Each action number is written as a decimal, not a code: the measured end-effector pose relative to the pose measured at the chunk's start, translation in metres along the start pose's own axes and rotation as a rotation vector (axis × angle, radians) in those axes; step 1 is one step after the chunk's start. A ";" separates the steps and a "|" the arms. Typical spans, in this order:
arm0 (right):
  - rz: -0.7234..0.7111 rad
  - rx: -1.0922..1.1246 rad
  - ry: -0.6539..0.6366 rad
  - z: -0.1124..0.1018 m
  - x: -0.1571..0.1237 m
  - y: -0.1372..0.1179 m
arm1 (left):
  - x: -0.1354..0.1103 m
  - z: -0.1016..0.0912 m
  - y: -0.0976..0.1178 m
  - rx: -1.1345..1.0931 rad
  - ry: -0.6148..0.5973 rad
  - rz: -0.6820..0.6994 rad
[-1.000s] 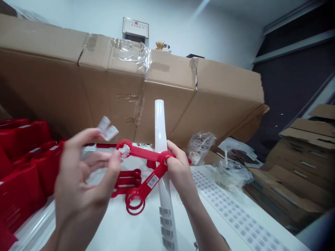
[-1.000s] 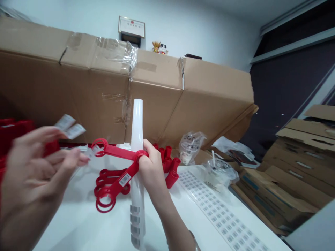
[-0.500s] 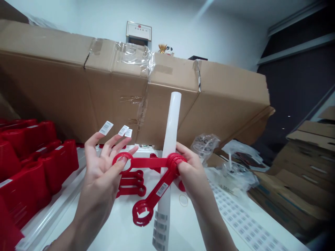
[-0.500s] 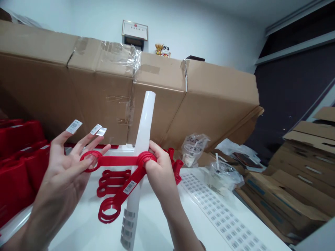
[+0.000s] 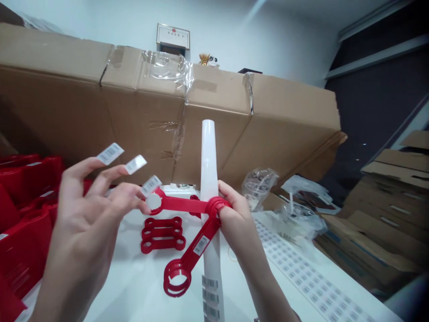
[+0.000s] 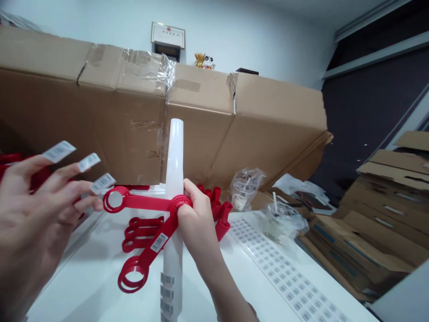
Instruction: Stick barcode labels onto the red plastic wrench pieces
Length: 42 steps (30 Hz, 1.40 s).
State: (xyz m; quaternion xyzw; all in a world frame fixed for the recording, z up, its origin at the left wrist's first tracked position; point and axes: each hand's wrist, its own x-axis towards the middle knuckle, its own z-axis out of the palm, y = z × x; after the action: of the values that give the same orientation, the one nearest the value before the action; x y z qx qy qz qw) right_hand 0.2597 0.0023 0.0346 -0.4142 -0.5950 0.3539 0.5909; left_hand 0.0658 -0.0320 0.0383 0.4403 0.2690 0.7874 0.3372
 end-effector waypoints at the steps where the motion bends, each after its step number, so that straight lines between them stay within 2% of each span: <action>1: 0.002 -0.001 0.001 0.001 -0.001 0.000 | -0.001 -0.001 0.000 0.049 -0.046 -0.026; 7: -0.027 -0.071 -0.029 0.003 -0.007 0.000 | -0.009 0.000 -0.004 0.275 -0.277 -0.061; 10: -0.075 -0.132 -0.051 0.003 -0.010 -0.001 | -0.011 0.000 -0.003 0.327 -0.327 -0.064; 16: -0.111 -0.185 -0.076 0.004 -0.015 -0.005 | -0.009 0.001 -0.006 0.426 -0.267 0.059; 34: -0.124 -0.225 -0.104 0.004 -0.017 -0.005 | -0.003 -0.004 -0.012 0.468 -0.346 0.047; 42: -0.124 -0.224 -0.113 0.005 -0.017 -0.005 | -0.005 -0.004 -0.011 0.471 -0.332 0.045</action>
State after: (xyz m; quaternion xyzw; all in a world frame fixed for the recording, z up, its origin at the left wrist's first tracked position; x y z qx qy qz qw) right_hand 0.2541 -0.0152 0.0322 -0.4194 -0.6874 0.2708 0.5275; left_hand 0.0674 -0.0294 0.0264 0.6351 0.3757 0.6279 0.2476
